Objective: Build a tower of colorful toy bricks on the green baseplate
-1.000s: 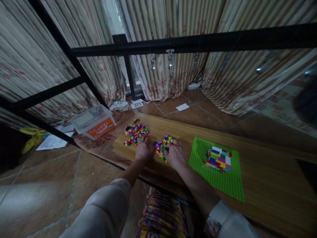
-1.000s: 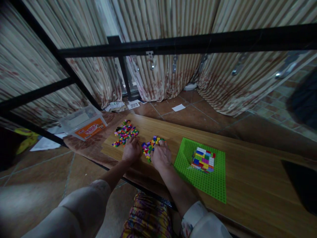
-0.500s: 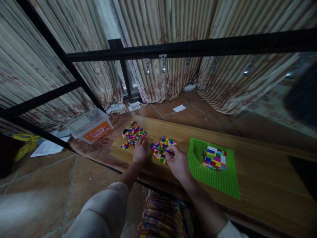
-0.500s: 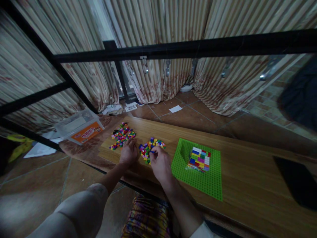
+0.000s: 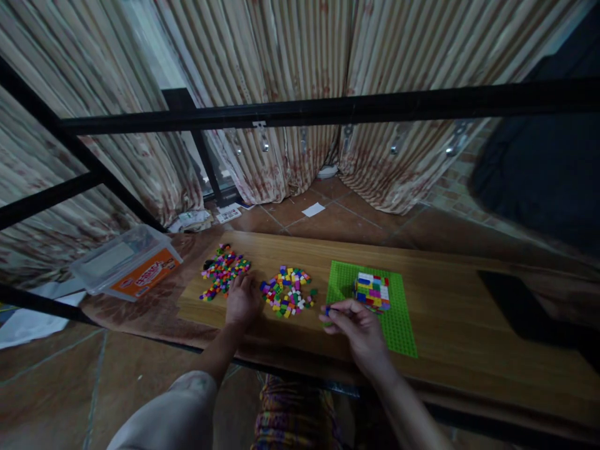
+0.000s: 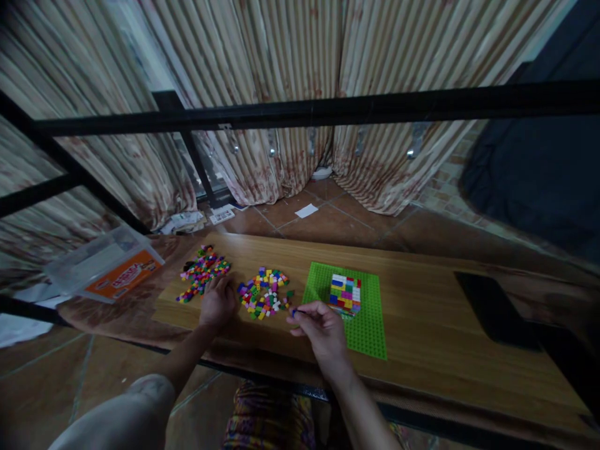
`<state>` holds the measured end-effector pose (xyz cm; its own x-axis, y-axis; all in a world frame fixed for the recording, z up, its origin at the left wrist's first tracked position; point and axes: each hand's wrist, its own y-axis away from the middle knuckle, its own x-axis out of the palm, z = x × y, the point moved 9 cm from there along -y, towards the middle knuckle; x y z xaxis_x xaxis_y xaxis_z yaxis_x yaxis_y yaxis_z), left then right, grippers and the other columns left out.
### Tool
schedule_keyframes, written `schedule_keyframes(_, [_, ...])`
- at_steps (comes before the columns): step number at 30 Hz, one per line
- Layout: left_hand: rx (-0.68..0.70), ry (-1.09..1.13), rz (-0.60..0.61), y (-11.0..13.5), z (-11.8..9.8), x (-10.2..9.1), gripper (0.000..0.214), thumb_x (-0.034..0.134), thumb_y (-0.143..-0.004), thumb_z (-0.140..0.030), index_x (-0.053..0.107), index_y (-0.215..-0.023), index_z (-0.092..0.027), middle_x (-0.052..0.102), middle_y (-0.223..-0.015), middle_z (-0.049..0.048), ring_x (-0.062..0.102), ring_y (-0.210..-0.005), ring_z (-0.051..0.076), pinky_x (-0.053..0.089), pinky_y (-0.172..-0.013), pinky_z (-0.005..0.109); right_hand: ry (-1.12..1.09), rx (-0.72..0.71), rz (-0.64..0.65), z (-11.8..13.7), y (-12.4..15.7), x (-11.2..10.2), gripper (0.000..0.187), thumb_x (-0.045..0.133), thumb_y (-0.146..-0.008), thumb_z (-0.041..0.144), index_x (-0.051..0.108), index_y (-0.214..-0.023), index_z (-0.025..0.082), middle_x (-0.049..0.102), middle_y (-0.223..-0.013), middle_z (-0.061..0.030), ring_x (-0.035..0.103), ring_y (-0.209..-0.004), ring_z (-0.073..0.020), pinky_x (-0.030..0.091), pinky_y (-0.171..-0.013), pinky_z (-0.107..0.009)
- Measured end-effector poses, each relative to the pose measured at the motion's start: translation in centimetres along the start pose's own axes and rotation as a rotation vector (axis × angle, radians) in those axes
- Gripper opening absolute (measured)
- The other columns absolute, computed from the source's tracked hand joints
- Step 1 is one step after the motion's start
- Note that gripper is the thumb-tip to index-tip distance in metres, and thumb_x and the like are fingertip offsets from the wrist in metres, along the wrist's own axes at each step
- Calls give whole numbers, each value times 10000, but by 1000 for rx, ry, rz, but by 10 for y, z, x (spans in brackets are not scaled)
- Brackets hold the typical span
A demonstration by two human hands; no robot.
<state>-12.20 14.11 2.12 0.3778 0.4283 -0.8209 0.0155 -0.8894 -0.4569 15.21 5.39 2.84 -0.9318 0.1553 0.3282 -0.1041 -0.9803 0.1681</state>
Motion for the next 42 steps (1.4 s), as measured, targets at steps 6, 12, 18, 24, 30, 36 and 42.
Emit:
schedule_keyframes(6, [9, -13, 3, -1, -4, -4, 295, 402, -828, -163, 635, -1008, -172, 634, -1074, 124, 563, -1009, 275, 474, -920, 418, 39, -67, -152, 24, 0, -49, 287, 807, -638, 405, 668, -791, 205, 695, -713, 0, 693, -650, -164, 567, -533, -258])
schedule_keyframes(12, [7, -25, 3, -1, -2, -2, 297, 408, -835, -174, 634, -1026, -167, 637, -1072, 122, 561, -1009, 275, 471, -920, 412, 293, -164, -271, 55, -5, -91, 386, 718, -726, 457, 693, -1023, 212, 722, -847, -45, 689, -711, -186, 584, -697, -379])
schedule_keyframes(18, [5, -41, 0, -1, 0, -1, 298, 405, -834, -165, 639, -1016, -138, 638, -1068, 135, 554, -991, 276, 474, -916, 414, 754, -393, -252, 83, -11, -90, 340, 539, -859, 415, 677, -1113, 237, 680, -1058, -68, 649, -928, -211, 518, -849, -399])
schedule_keyframes(24, [13, -38, -5, 0, -1, -1, 304, 404, -845, -177, 639, -1033, -139, 638, -1075, 131, 561, -987, 271, 473, -911, 402, 977, -517, -138, 84, -32, -70, 234, 527, -866, 343, 684, -996, 228, 693, -958, -54, 654, -861, -208, 511, -814, -374])
schedule_keyframes(30, [4, -39, 1, -1, -1, 0, 308, 404, -827, -161, 640, -1025, -146, 639, -1064, 128, 558, -1001, 272, 464, -925, 408, 1158, -653, -59, 85, -36, -54, 207, 495, -893, 296, 685, -837, 238, 670, -880, -35, 640, -807, -191, 501, -763, -340])
schedule_keyframes(36, [-3, -36, 17, 0, -1, 0, 312, 409, -832, -178, 639, -1041, -144, 636, -1065, 137, 558, -1013, 278, 464, -921, 412, 1174, -679, -118, 84, -35, -53, 223, 502, -894, 279, 685, -778, 224, 653, -844, -32, 628, -778, -173, 486, -750, -312])
schedule_keyframes(42, [1, -28, 4, -1, -2, -2, 316, 409, -833, -173, 639, -1046, -137, 637, -1080, 135, 554, -1007, 278, 466, -919, 404, 1207, -707, -118, 83, -34, -52, 231, 508, -891, 274, 685, -750, 226, 646, -814, -25, 609, -758, -167, 469, -720, -295])
